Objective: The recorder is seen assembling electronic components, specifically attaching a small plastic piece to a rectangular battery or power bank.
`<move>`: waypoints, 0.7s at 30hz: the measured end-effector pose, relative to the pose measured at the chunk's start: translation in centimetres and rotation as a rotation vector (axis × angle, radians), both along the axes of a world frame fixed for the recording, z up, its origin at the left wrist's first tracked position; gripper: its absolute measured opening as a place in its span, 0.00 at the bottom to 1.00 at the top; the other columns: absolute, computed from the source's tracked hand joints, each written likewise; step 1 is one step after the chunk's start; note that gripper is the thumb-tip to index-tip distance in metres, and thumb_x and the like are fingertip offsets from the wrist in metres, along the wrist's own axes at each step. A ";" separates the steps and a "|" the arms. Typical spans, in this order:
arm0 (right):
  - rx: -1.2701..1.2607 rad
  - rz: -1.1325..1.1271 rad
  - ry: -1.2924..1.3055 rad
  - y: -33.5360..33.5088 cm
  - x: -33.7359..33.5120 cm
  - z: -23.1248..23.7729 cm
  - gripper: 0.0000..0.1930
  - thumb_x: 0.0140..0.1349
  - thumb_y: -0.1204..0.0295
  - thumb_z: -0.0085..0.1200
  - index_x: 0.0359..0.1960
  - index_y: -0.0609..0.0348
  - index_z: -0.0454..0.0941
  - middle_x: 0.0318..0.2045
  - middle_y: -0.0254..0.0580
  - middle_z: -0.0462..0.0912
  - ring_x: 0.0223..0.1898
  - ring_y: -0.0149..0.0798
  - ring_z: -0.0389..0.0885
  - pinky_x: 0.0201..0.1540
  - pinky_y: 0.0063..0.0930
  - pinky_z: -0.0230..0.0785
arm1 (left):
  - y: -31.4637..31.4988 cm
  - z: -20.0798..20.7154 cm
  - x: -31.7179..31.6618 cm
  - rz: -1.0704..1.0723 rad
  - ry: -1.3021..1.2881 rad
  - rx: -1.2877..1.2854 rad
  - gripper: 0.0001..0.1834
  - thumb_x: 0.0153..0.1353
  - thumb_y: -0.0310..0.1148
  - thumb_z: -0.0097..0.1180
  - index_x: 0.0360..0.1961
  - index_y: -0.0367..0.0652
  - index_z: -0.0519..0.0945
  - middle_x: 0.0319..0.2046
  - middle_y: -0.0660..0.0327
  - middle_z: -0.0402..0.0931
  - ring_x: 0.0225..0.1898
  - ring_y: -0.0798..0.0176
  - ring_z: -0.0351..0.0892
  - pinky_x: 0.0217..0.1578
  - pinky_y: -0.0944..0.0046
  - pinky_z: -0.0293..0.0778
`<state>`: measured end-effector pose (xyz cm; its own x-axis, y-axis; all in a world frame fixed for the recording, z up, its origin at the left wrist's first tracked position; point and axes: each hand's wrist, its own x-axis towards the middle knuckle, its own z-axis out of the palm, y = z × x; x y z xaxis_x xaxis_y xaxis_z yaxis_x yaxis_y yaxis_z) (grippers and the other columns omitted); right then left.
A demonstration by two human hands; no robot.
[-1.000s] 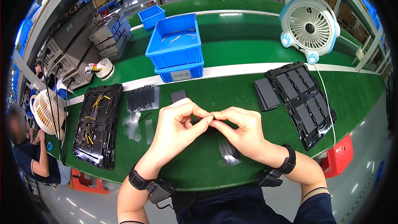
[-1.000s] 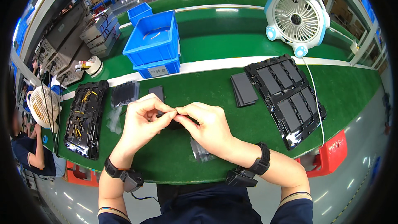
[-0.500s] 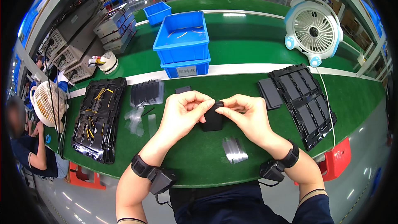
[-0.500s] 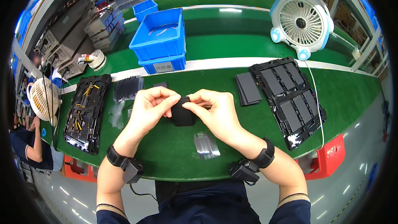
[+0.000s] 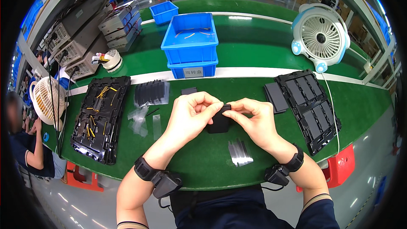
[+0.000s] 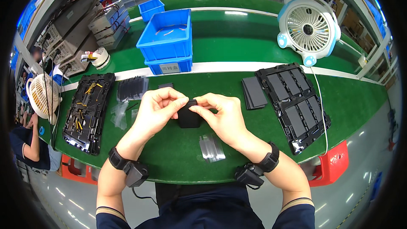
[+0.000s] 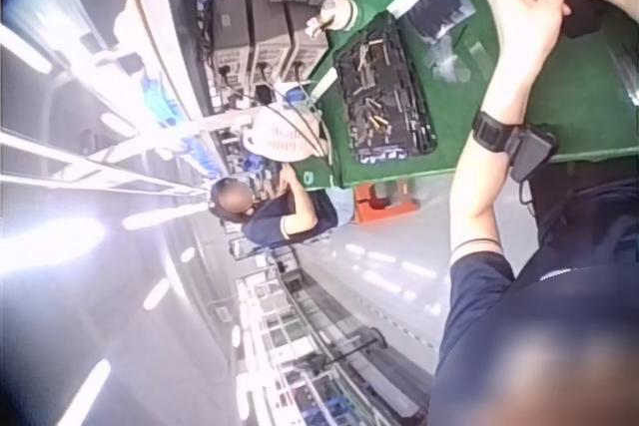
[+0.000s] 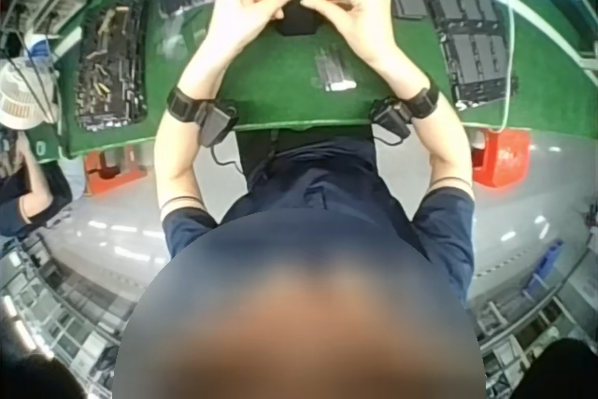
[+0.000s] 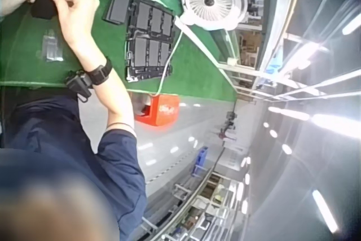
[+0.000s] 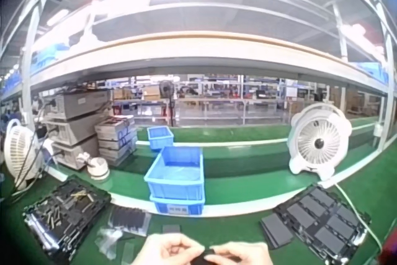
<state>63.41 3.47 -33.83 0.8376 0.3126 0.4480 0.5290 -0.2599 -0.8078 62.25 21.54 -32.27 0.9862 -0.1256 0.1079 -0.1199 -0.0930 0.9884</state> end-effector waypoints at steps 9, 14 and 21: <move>0.174 0.117 0.281 -0.7 1.2 -0.5 0.15 0.54 0.79 0.59 0.45 0.59 0.76 0.27 0.32 0.79 0.29 0.22 0.77 0.35 0.15 0.71 | 1.6 -0.7 0.7 -0.004 0.178 -0.164 0.14 0.63 0.37 0.52 0.41 0.36 0.80 0.28 0.63 0.78 0.23 0.74 0.77 0.27 0.76 0.73; 0.191 0.108 0.334 -0.9 1.6 -0.6 0.13 0.54 0.79 0.59 0.42 0.61 0.77 0.27 0.33 0.79 0.30 0.22 0.78 0.35 0.15 0.71 | 1.9 -0.6 0.5 -0.021 0.056 0.079 0.11 0.62 0.31 0.53 0.40 0.33 0.79 0.30 0.59 0.80 0.23 0.73 0.77 0.27 0.75 0.73; 0.129 0.122 0.292 -0.8 1.0 0.1 0.11 0.53 0.78 0.60 0.39 0.62 0.78 0.30 0.37 0.81 0.32 0.24 0.79 0.36 0.17 0.73 | 0.6 0.8 -0.9 0.086 -0.229 0.375 0.08 0.58 0.26 0.54 0.35 0.31 0.80 0.25 0.58 0.78 0.22 0.69 0.78 0.22 0.73 0.72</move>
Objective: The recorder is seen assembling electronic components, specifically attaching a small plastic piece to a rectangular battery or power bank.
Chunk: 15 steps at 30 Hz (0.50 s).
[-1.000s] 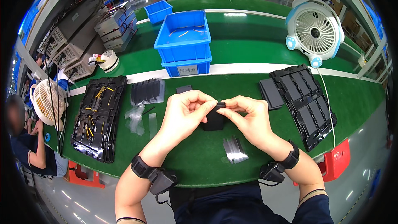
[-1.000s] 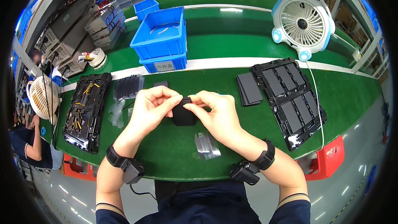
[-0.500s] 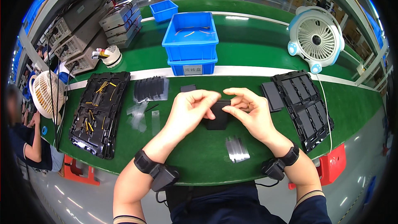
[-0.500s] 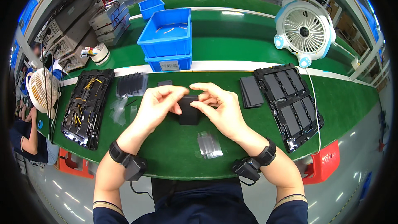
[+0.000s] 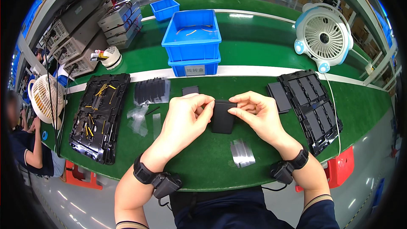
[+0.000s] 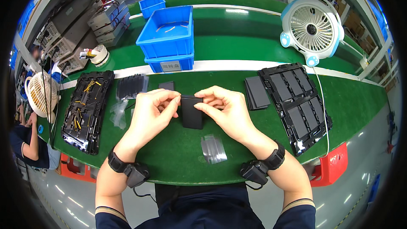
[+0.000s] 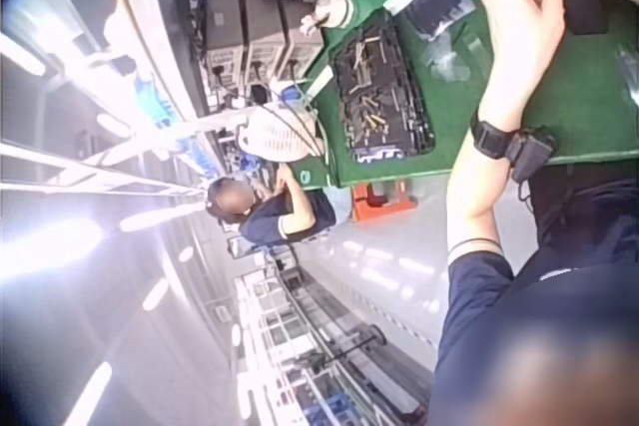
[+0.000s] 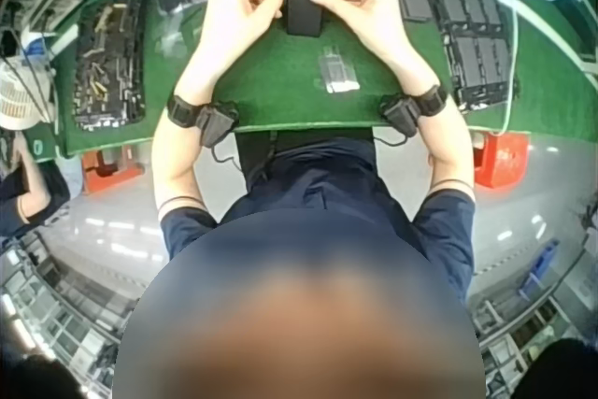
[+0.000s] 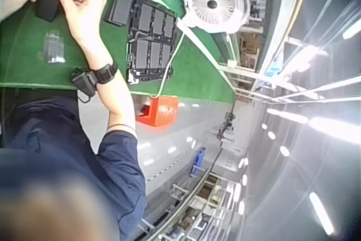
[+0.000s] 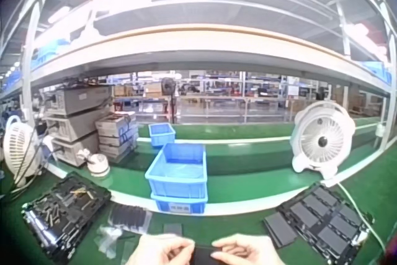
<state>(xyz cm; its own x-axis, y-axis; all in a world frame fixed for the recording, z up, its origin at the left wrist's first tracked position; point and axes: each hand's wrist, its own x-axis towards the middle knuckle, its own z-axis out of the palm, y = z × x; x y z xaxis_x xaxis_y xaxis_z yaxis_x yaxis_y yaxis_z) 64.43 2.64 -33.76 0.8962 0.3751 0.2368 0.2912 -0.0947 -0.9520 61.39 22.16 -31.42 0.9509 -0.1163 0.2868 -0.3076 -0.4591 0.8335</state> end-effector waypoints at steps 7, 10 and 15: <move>0.058 -0.010 0.010 -0.2 0.3 -0.5 0.11 0.54 0.78 0.60 0.39 0.62 0.78 0.28 0.36 0.80 0.29 0.23 0.78 0.35 0.17 0.72 | -1.1 -2.2 -0.1 -0.013 -0.093 -0.157 0.14 0.53 0.22 0.61 0.42 0.35 0.79 0.31 0.56 0.80 0.32 0.67 0.81 0.34 0.70 0.78; 0.036 0.021 0.078 -0.5 0.6 -0.4 0.11 0.55 0.79 0.57 0.41 0.62 0.78 0.30 0.35 0.78 0.29 0.23 0.76 0.35 0.17 0.70 | -1.5 -2.5 -0.1 0.008 0.035 -0.218 0.20 0.50 0.21 0.63 0.47 0.36 0.77 0.33 0.55 0.80 0.34 0.68 0.80 0.37 0.71 0.78; -0.026 0.110 -0.032 -0.5 0.7 0.0 0.13 0.56 0.81 0.54 0.44 0.61 0.78 0.33 0.34 0.75 0.31 0.23 0.73 0.36 0.16 0.67 | -0.9 -2.7 0.3 -0.017 0.151 -0.263 0.20 0.50 0.21 0.63 0.47 0.37 0.78 0.33 0.57 0.80 0.33 0.71 0.80 0.36 0.73 0.78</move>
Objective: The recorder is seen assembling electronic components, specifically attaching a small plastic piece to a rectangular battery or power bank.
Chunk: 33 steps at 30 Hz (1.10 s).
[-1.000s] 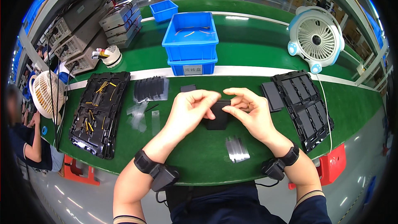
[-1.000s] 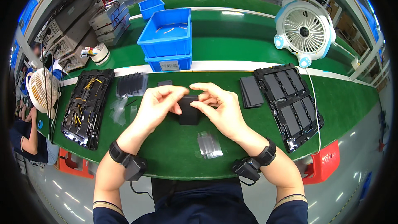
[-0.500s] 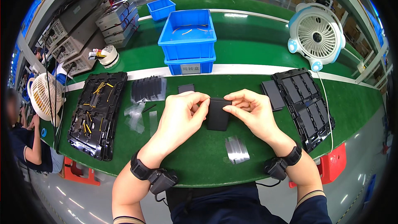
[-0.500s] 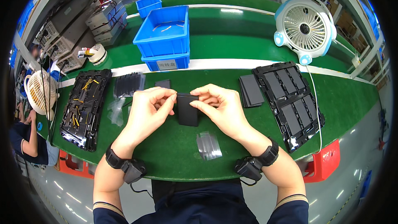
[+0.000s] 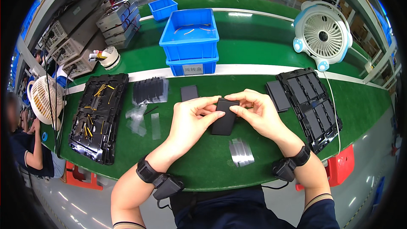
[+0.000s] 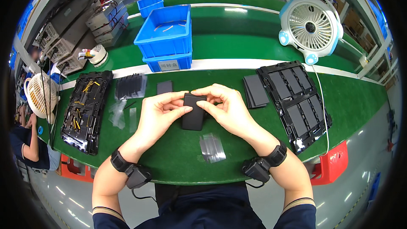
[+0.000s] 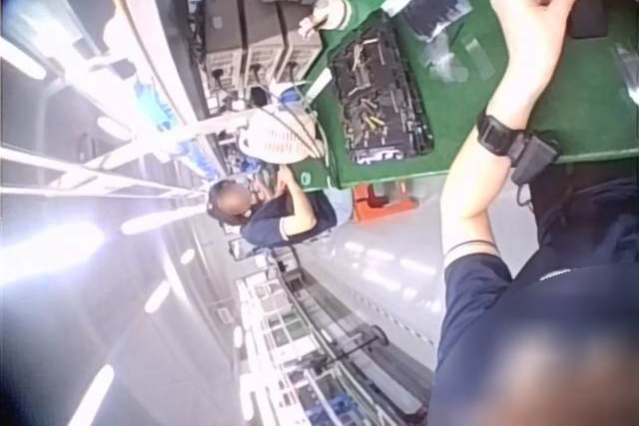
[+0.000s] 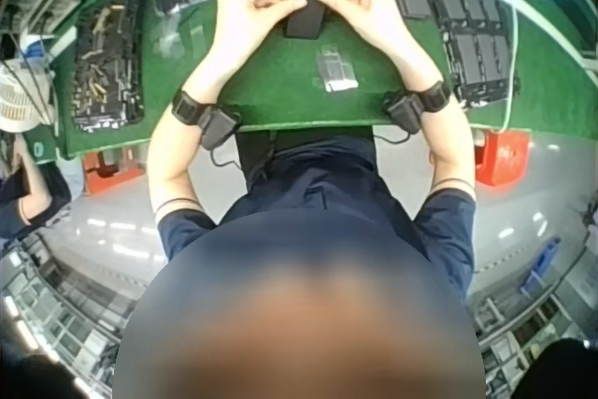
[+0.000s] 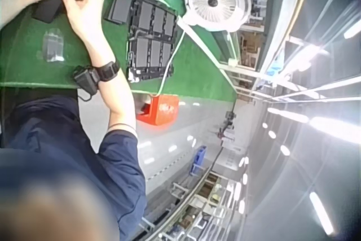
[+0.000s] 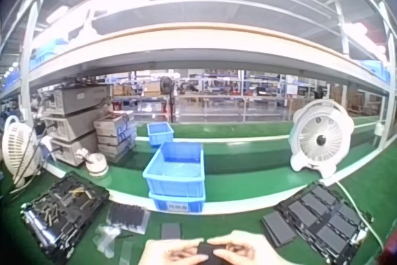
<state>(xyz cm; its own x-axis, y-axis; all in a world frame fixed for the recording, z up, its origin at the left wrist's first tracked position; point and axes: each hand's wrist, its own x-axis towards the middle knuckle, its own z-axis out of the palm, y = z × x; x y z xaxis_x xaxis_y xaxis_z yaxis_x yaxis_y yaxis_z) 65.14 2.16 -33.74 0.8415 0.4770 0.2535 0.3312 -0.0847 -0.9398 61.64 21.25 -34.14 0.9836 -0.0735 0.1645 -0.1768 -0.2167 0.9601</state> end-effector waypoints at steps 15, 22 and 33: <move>0.034 -0.091 0.212 0.7 -1.2 0.0 0.08 0.53 0.80 0.60 0.35 0.64 0.75 0.25 0.35 0.80 0.27 0.22 0.78 0.33 0.14 0.71 | 0.9 0.8 0.7 -0.101 0.098 0.005 0.08 0.58 0.28 0.58 0.35 0.33 0.80 0.29 0.63 0.79 0.33 0.75 0.76 0.36 0.74 0.73; -0.074 -0.190 0.077 1.2 -1.9 -0.1 0.08 0.51 0.74 0.63 0.27 0.66 0.79 0.25 0.38 0.82 0.28 0.26 0.81 0.33 0.19 0.74 | 0.8 0.4 0.3 -0.071 0.150 -0.176 0.07 0.58 0.30 0.59 0.32 0.35 0.80 0.27 0.64 0.79 0.29 0.76 0.75 0.33 0.75 0.71; -0.032 -0.111 0.124 1.0 -2.0 0.4 0.09 0.52 0.78 0.61 0.36 0.63 0.79 0.26 0.36 0.81 0.28 0.23 0.80 0.34 0.17 0.73 | 1.0 0.4 -0.1 -0.157 0.295 -0.375 0.07 0.58 0.33 0.59 0.32 0.40 0.81 0.30 0.65 0.79 0.32 0.74 0.76 0.36 0.73 0.71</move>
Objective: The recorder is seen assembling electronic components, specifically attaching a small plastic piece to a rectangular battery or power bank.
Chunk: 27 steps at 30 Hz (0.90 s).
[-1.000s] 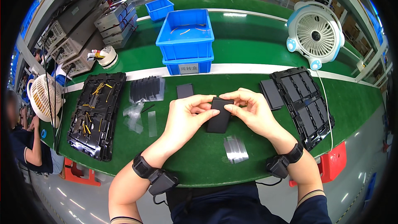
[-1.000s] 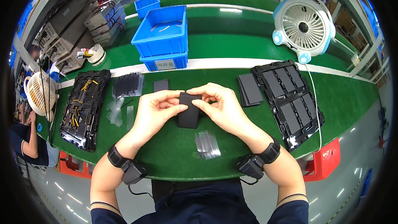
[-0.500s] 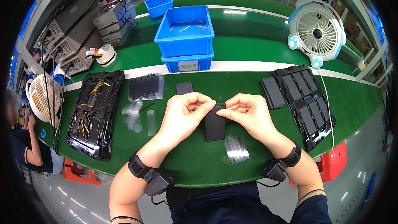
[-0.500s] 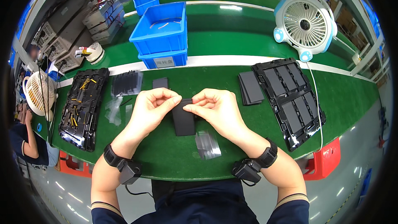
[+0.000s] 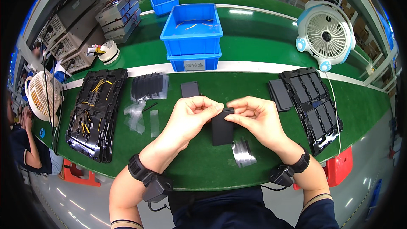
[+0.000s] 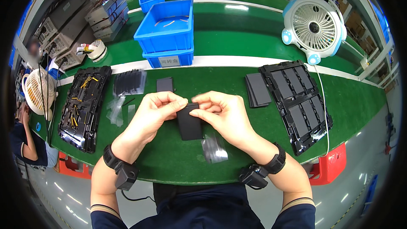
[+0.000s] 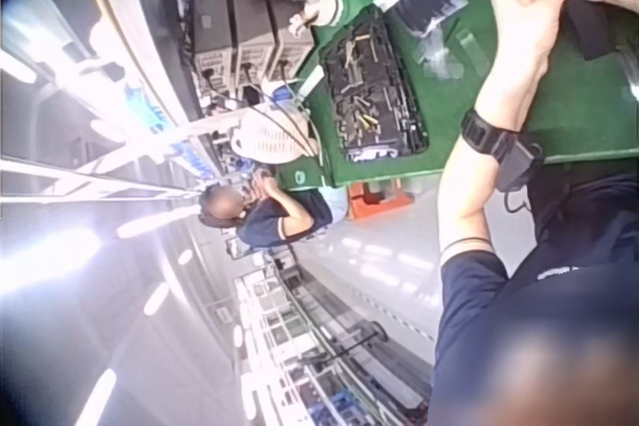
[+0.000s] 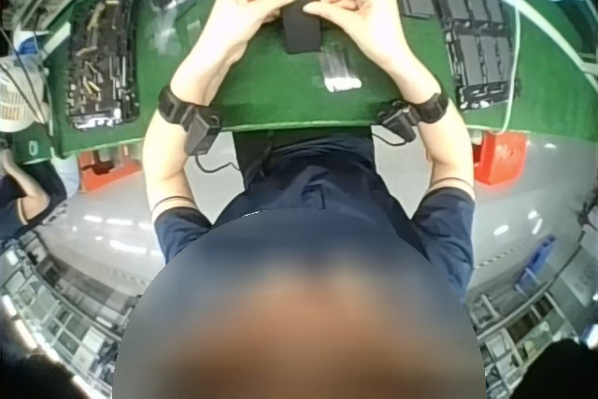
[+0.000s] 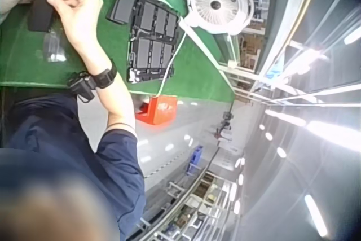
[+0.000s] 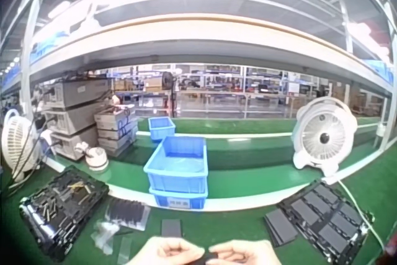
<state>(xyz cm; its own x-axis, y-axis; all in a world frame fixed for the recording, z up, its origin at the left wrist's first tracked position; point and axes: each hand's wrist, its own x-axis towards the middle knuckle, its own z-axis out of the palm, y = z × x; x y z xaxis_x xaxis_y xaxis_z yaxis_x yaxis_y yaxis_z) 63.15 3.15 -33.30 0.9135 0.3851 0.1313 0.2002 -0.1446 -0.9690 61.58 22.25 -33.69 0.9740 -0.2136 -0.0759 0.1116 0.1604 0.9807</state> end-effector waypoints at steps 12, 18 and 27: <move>0.126 -0.015 0.009 -0.7 1.0 -0.2 0.10 0.54 0.79 0.59 0.38 0.64 0.78 0.28 0.33 0.80 0.30 0.23 0.78 0.34 0.15 0.71 | 0.7 -0.1 0.8 -0.004 0.123 -0.070 0.12 0.61 0.37 0.55 0.42 0.41 0.79 0.35 0.62 0.79 0.39 0.68 0.79 0.39 0.69 0.77; 0.196 -0.030 0.008 -0.8 1.3 -0.3 0.10 0.55 0.79 0.58 0.39 0.63 0.78 0.28 0.32 0.78 0.29 0.21 0.76 0.34 0.14 0.69 | -0.8 0.0 0.1 0.060 -0.046 -0.043 0.11 0.59 0.30 0.57 0.43 0.40 0.77 0.35 0.62 0.79 0.38 0.72 0.78 0.37 0.73 0.75; 0.054 0.062 -0.058 -0.8 1.0 0.0 0.12 0.56 0.79 0.56 0.44 0.61 0.79 0.29 0.32 0.72 0.29 0.21 0.73 0.34 0.14 0.68 | -0.4 -0.4 0.4 0.034 -0.051 -0.008 0.13 0.56 0.26 0.59 0.43 0.38 0.77 0.36 0.61 0.79 0.35 0.74 0.79 0.33 0.75 0.75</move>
